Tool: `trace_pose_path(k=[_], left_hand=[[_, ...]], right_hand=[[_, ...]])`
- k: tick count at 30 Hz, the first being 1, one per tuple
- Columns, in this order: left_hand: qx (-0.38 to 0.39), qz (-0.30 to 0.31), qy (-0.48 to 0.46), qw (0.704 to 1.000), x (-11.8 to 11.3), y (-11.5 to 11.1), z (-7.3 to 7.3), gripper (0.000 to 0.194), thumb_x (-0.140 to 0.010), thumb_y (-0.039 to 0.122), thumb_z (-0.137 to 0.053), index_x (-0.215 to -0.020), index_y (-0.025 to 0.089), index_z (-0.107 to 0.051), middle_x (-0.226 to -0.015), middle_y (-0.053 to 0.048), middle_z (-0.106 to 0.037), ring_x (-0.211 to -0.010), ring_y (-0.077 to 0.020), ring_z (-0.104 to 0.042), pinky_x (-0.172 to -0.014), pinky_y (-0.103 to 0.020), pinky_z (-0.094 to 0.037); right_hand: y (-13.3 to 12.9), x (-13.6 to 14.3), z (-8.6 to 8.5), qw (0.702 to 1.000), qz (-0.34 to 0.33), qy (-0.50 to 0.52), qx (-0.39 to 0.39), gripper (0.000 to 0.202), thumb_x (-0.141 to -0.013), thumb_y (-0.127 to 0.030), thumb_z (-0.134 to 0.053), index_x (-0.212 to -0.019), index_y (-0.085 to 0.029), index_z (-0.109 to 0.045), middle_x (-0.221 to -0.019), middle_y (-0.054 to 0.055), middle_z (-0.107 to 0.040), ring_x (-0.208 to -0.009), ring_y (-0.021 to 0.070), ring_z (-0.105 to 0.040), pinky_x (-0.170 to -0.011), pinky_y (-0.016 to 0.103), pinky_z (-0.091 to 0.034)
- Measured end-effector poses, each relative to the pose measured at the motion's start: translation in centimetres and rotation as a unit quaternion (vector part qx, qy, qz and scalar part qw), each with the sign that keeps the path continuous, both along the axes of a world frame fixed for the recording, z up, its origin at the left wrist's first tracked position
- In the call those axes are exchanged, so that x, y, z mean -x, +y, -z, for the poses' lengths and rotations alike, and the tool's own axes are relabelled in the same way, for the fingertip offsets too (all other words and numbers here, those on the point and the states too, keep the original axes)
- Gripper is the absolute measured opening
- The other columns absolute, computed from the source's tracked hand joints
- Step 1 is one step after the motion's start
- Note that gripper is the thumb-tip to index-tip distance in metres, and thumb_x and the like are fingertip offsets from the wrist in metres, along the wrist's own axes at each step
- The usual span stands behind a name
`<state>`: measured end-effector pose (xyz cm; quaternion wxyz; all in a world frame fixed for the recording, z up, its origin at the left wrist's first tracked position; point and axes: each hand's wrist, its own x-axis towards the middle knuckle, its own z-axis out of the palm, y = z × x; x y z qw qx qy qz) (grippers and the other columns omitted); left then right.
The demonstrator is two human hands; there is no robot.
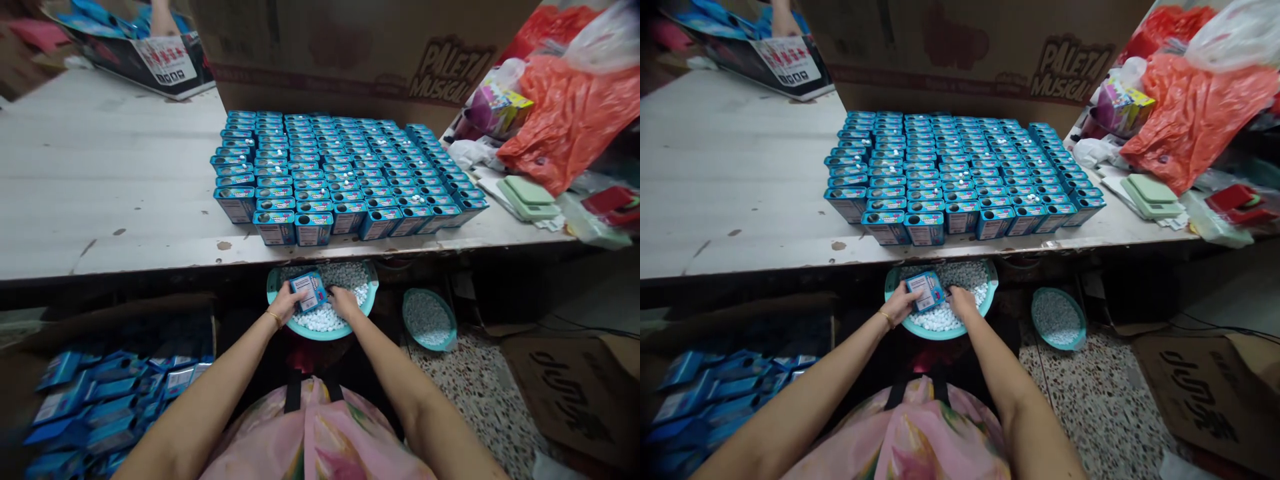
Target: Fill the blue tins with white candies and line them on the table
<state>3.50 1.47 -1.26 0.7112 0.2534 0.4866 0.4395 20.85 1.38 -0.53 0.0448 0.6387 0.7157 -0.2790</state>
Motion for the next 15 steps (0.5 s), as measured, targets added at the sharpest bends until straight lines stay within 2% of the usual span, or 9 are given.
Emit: trace_pose_path(k=[4,7,10,13,15], left_hand=[[-0.083,0.022,0.016,0.996,2.6,-1.2,-2.5,0.050,-0.061,0.025,-0.069,-0.103,0.021,-0.042,-0.103,-0.005,-0.058,-0.094,-0.0199,-0.057,-0.084,-0.042,-0.045],[-0.161,0.009,0.136,0.978,5.1,-1.8,-3.7,0.051,-0.062,0.028,-0.067,-0.106,0.019,-0.042,-0.100,-0.004,-0.058,-0.092,-0.0193,-0.056,-0.086,-0.039,-0.043],[-0.214,0.024,0.278,0.936,6.3,-1.9,-3.9,0.051,-0.062,0.031,-0.065,-0.106,0.018,-0.044,-0.095,-0.003,-0.057,-0.089,-0.0193,-0.056,-0.085,-0.037,-0.042],[-0.251,0.057,0.352,0.900,5.4,-1.8,-3.6,0.050,-0.064,0.030,-0.061,-0.109,0.018,-0.043,-0.095,-0.003,-0.056,-0.089,-0.0191,-0.054,-0.086,-0.036,-0.041],[-0.261,0.069,0.387,0.882,4.4,-1.7,-3.3,0.049,-0.065,0.030,-0.059,-0.110,0.018,-0.042,-0.094,-0.003,-0.056,-0.088,-0.0190,-0.054,-0.084,-0.035,-0.041]], right_hand=[[-0.2,-1.6,0.2,0.997,0.007,0.080,-0.020,0.033,-0.081,-0.032,-0.045,-0.112,-0.020,-0.049,-0.106,0.004,-0.060,-0.095,0.0171,-0.053,-0.073,0.022,-0.037],[-0.4,-3.5,-0.8,0.993,0.004,0.116,-0.033,0.033,-0.079,-0.032,-0.047,-0.110,-0.021,-0.050,-0.103,0.002,-0.061,-0.091,0.0155,-0.054,-0.073,0.021,-0.038],[-0.5,-5.1,-3.3,0.988,-0.015,0.142,-0.052,0.030,-0.078,-0.032,-0.049,-0.106,-0.022,-0.053,-0.097,0.001,-0.062,-0.088,0.0150,-0.055,-0.073,0.022,-0.039],[-0.6,-6.0,-6.9,0.985,-0.059,0.142,-0.080,0.030,-0.078,-0.034,-0.048,-0.107,-0.024,-0.053,-0.096,0.001,-0.063,-0.088,0.0158,-0.056,-0.073,0.024,-0.040],[-0.4,-6.1,-9.1,0.987,-0.087,0.095,-0.100,0.032,-0.079,-0.036,-0.047,-0.109,-0.027,-0.053,-0.102,0.002,-0.062,-0.092,0.0173,-0.055,-0.075,0.026,-0.040]])
